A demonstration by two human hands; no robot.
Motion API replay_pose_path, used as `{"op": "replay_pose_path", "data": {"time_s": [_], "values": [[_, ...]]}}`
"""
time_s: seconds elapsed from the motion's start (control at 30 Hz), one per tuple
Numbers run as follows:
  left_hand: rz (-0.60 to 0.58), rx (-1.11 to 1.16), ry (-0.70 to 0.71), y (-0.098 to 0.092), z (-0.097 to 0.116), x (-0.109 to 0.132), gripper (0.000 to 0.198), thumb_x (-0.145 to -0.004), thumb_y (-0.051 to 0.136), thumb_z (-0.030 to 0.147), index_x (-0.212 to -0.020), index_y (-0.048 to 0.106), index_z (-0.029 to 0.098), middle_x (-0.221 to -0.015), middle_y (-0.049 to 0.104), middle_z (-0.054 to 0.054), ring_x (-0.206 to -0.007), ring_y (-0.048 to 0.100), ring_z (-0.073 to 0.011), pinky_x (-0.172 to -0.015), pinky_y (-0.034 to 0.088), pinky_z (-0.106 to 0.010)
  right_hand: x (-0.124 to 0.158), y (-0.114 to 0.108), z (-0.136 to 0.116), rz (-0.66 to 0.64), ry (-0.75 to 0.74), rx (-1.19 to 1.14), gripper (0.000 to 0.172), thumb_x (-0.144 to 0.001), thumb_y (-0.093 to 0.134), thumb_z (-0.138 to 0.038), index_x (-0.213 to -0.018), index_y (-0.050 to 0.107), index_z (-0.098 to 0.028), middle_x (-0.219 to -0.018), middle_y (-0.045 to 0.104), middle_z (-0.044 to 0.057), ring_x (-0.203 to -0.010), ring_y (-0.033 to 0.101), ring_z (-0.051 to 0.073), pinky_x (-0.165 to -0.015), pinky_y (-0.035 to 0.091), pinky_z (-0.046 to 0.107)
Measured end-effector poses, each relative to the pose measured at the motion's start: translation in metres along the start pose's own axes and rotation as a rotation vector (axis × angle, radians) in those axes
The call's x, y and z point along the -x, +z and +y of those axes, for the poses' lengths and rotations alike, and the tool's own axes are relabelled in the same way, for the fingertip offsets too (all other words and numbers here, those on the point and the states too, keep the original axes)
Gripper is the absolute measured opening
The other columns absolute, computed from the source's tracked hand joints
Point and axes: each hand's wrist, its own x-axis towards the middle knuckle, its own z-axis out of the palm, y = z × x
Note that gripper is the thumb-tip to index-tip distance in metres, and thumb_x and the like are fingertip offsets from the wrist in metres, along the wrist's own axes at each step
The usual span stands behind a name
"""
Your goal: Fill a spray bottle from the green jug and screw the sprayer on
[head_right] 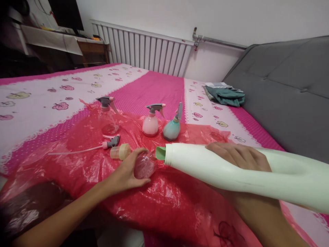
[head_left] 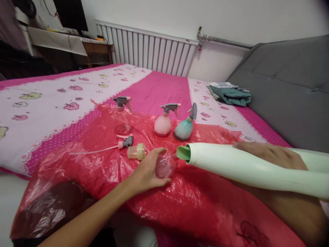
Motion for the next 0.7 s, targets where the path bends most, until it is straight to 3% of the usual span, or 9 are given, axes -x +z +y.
{"op": "replay_pose_path", "data": {"time_s": [0.13,0.47,0.7], "values": [[0.005,0.013,-0.001,-0.001,0.0,0.0,0.087,-0.078,0.089,0.035,-0.151,0.044,0.021,-0.151,0.061,-0.02,-0.141,0.063,-0.0427,-0.121,0.051,-0.063,0.001,-0.004,-0.001,0.005,-0.097,0.024,0.042,-0.107,0.043,-0.047,-0.136,0.056,-0.018,-0.122,0.075,0.02,-0.107,0.07,0.043,-0.089,0.052,0.058],[-0.011,0.025,-0.032,-0.003,0.002,0.0,0.086,-0.078,0.088,0.035,-0.152,0.043,0.023,-0.152,0.06,-0.019,-0.142,0.062,-0.0423,-0.122,0.048,-0.065,0.007,0.014,0.002,0.026,0.044,-0.132,0.056,-0.102,0.043,-0.076,-0.128,0.059,-0.029,-0.114,0.077,0.013,-0.095,0.076,0.042,-0.077,0.057,0.058],[-0.009,0.025,-0.048,-0.004,0.004,-0.001,0.087,-0.078,0.089,0.036,-0.152,0.044,0.025,-0.153,0.061,-0.018,-0.143,0.062,-0.0429,-0.123,0.048,-0.066,0.033,0.045,0.001,-0.096,0.279,-0.529,0.073,-0.086,0.076,-0.069,-0.145,0.052,-0.033,-0.143,0.066,0.013,-0.128,0.066,0.045,-0.108,0.053,0.065]]}}
